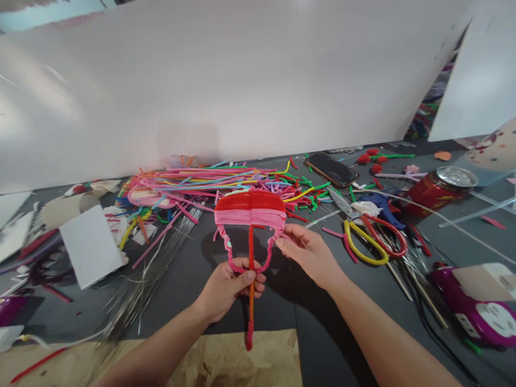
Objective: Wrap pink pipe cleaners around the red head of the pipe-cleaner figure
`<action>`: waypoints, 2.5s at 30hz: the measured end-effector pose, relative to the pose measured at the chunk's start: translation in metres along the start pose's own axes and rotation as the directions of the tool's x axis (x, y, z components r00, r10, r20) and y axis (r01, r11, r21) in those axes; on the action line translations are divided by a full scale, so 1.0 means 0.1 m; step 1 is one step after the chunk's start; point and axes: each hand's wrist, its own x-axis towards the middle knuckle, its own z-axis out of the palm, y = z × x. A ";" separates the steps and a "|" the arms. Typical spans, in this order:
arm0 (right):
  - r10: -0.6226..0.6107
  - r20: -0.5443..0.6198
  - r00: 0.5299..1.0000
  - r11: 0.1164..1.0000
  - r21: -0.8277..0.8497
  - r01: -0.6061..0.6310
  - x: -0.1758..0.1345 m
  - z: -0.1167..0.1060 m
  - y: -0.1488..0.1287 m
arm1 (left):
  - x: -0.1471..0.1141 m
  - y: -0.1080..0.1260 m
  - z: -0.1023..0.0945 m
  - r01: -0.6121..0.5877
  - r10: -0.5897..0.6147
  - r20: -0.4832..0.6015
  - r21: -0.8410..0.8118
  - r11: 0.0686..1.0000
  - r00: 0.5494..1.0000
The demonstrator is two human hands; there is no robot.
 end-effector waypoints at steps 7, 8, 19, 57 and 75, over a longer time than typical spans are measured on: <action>-0.034 -0.071 0.997 0.949 -0.315 0.009 -0.01 -0.02 -0.05 | -0.03 0.01 0.02 -0.017 0.017 -0.007 0.051 0.999 1.000; -0.045 -0.068 0.997 0.943 -0.331 0.020 -0.01 -0.03 -0.05 | -0.03 0.00 0.02 -0.017 0.018 -0.005 0.047 0.999 1.000; -0.076 -0.055 0.996 0.957 -0.285 0.057 -0.01 -0.03 -0.05 | -0.02 0.01 0.00 0.023 -0.021 0.043 -0.050 0.998 0.999; 0.099 0.203 0.974 0.869 0.459 -0.184 -0.11 0.20 0.06 | -0.35 -0.18 0.00 0.071 -0.059 0.067 -0.203 0.977 0.996; 0.186 0.303 0.935 0.755 0.565 -0.333 -0.16 0.28 0.08 | -0.30 -0.23 0.15 0.035 -0.017 0.056 -0.342 0.939 0.998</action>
